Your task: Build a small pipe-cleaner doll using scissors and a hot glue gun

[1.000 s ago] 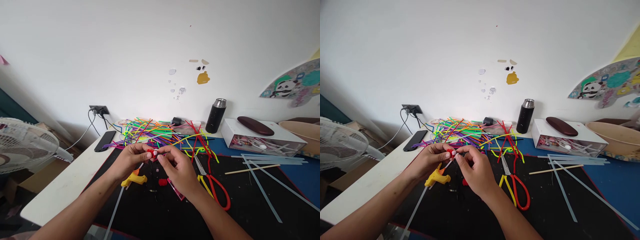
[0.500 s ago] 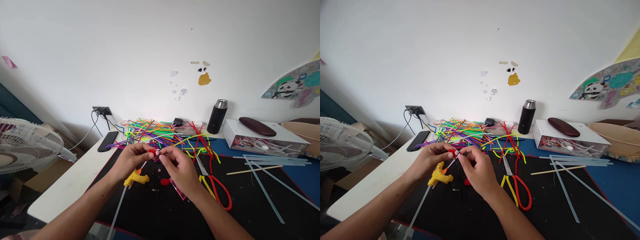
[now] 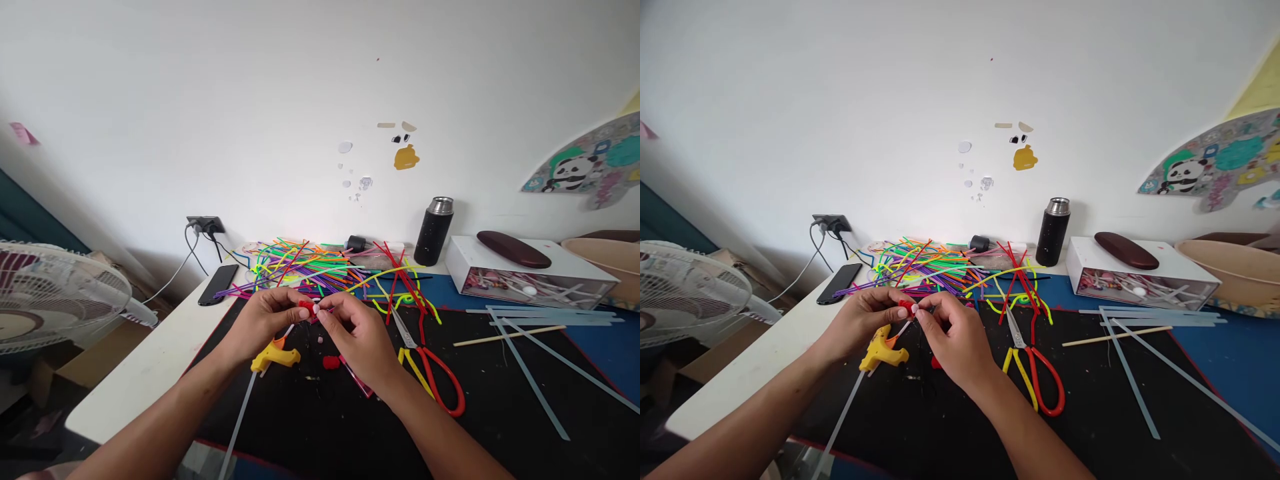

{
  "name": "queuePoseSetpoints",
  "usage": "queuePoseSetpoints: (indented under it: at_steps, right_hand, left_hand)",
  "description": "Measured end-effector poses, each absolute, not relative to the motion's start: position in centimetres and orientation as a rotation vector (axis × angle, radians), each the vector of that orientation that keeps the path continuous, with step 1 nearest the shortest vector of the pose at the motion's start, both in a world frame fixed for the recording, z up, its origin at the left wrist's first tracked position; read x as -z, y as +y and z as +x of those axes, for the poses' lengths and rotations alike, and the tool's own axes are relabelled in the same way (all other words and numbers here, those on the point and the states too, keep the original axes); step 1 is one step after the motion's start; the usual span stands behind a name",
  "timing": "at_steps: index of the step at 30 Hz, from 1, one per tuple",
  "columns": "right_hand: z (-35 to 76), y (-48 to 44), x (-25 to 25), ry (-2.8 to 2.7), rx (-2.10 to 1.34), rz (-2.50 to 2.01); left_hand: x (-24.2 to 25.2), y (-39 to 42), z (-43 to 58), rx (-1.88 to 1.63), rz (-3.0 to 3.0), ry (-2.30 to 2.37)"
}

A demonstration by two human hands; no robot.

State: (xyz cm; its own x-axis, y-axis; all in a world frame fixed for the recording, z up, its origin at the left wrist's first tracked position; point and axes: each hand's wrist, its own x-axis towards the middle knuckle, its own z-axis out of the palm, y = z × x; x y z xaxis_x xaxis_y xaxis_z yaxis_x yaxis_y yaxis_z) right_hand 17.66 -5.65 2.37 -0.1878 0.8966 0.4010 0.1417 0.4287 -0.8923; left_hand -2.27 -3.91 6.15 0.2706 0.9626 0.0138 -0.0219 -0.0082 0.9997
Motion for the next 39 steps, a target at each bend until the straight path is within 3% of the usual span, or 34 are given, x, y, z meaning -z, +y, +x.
queuePoseSetpoints:
  at_steps: [13, 39]
  right_hand:
    - [17.5, -5.8, -2.3, -1.651, -0.931, -0.911]
    - [17.5, -5.6, -2.1, -1.651, -0.8, -0.959]
  left_hand:
    - [-3.6, -3.1, -3.2, -1.032, 1.005, 0.664]
    - [-3.4, -3.6, -2.4, -1.106, 1.282, 0.909]
